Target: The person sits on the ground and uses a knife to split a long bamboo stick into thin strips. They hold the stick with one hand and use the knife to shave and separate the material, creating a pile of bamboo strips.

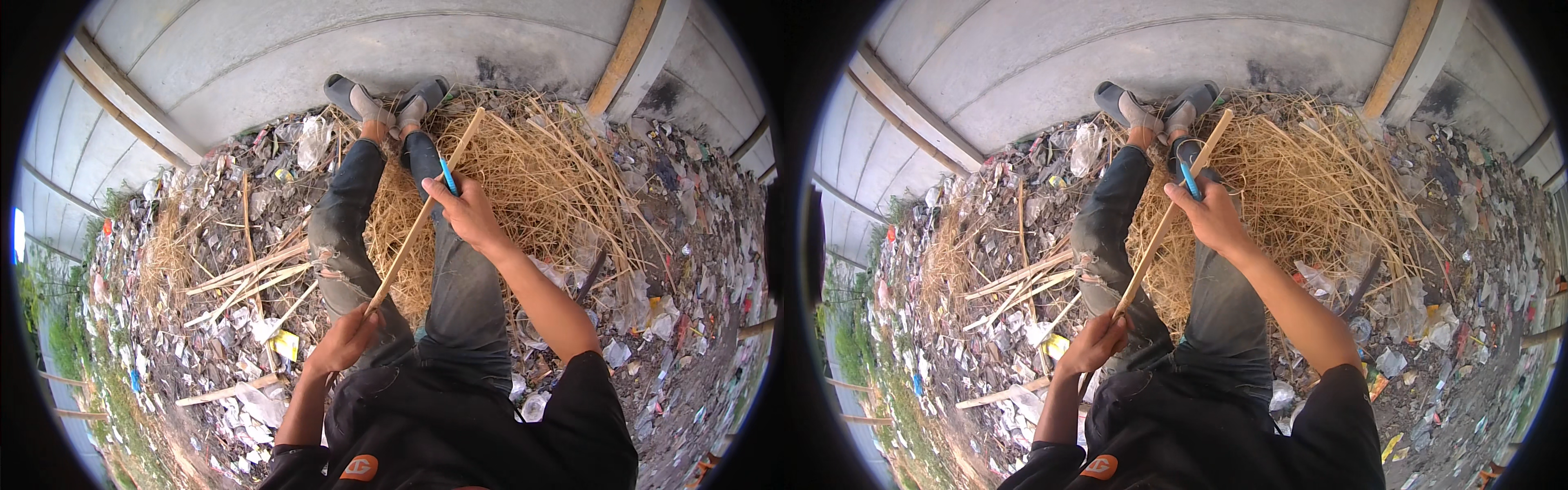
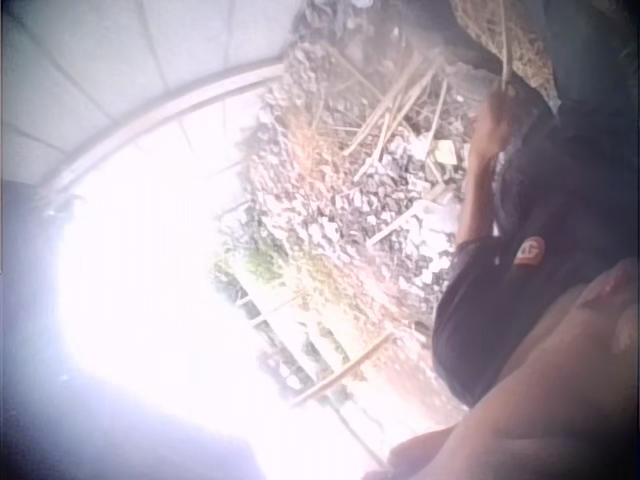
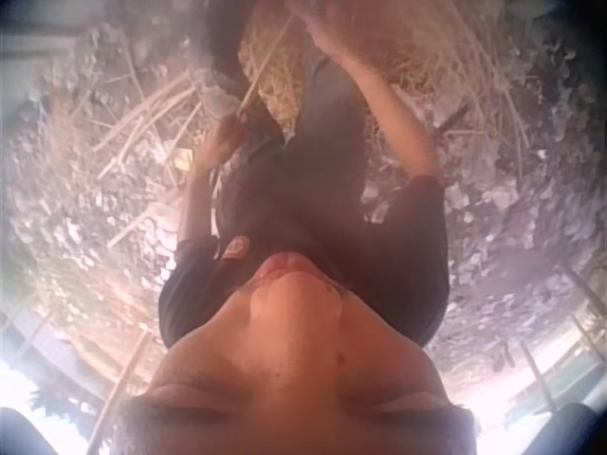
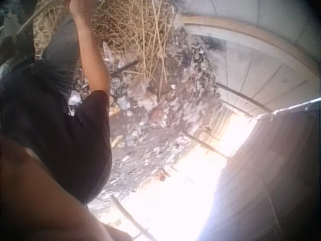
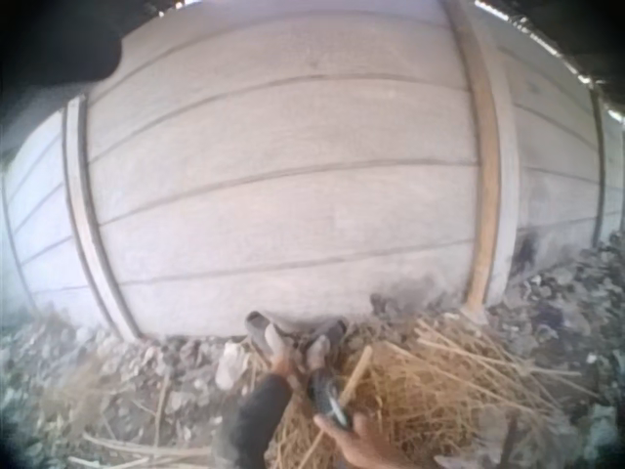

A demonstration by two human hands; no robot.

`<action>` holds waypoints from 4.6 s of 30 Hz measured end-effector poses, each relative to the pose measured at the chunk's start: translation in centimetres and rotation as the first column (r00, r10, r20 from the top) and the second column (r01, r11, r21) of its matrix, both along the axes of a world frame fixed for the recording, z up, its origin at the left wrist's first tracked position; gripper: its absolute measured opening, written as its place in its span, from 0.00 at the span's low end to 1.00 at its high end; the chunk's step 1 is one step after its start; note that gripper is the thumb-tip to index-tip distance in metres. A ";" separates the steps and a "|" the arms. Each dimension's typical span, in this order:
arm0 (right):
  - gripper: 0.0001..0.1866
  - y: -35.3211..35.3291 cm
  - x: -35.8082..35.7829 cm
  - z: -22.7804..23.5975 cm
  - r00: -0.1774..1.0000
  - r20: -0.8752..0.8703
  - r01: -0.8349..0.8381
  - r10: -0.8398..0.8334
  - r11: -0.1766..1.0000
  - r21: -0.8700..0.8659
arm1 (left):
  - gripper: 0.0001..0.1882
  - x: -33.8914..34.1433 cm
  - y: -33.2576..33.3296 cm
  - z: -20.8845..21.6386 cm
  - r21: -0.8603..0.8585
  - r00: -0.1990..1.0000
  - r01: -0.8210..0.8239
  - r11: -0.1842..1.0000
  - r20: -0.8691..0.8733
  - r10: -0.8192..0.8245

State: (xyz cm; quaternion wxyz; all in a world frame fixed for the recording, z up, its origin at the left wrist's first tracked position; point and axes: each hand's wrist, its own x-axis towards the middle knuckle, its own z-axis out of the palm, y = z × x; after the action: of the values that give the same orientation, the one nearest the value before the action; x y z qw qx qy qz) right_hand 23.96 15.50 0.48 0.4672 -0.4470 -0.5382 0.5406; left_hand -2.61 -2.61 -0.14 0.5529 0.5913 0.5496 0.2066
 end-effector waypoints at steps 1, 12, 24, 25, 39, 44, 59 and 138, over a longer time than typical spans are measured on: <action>0.23 -0.2 -0.6 -0.1 0.999 -0.038 -0.013 0.012 1.000 -0.020 | 0.18 0.1 0.1 0.2 -0.030 1.000 0.004 1.000 0.003 -0.003; 0.19 -2.5 -1.5 -0.8 0.992 0.057 -0.111 0.108 0.992 0.058 | 0.25 0.0 0.6 0.0 -0.197 0.943 0.013 0.980 0.329 0.053; 0.31 -9.7 -4.0 -0.7 0.703 0.706 -0.340 0.082 0.911 0.232 | 0.16 0.0 1.7 -0.4 -0.099 0.965 -0.135 0.986 0.211 0.153; 0.31 -10.0 -4.2 -0.8 0.697 0.712 -0.359 0.083 0.900 0.246 | 0.16 0.0 1.7 -0.3 -0.078 0.979 -0.128 0.989 0.151 0.139; 0.38 -6.7 -1.5 -4.1 0.590 0.806 -0.379 0.048 0.898 0.224 | 0.14 -0.7 -0.6 -1.0 -0.159 0.990 -0.097 0.982 0.089 0.112; 0.39 -1.7 0.7 -4.6 0.606 0.794 -0.300 0.051 0.939 0.168 | 0.14 -0.2 -1.3 0.3 -0.063 0.988 -0.095 0.994 -0.130 0.086; 0.42 -3.5 -0.6 -3.2 0.569 0.819 -0.417 0.078 0.885 0.205 | 0.13 -2.0 -1.9 0.0 -0.023 0.981 -0.088 0.996 -0.174 0.082; 0.41 -5.9 -6.1 0.2 0.622 0.750 -0.500 0.224 0.851 0.161 | 0.19 1.7 5.3 0.8 0.471 0.910 -0.325 0.820 -0.079 0.406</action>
State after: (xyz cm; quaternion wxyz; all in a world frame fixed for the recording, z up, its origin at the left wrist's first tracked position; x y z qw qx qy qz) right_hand 17.86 9.55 0.72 0.1758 -0.4070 -0.8431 0.3044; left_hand -0.92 2.73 0.68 0.3007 0.6013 0.6371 0.3770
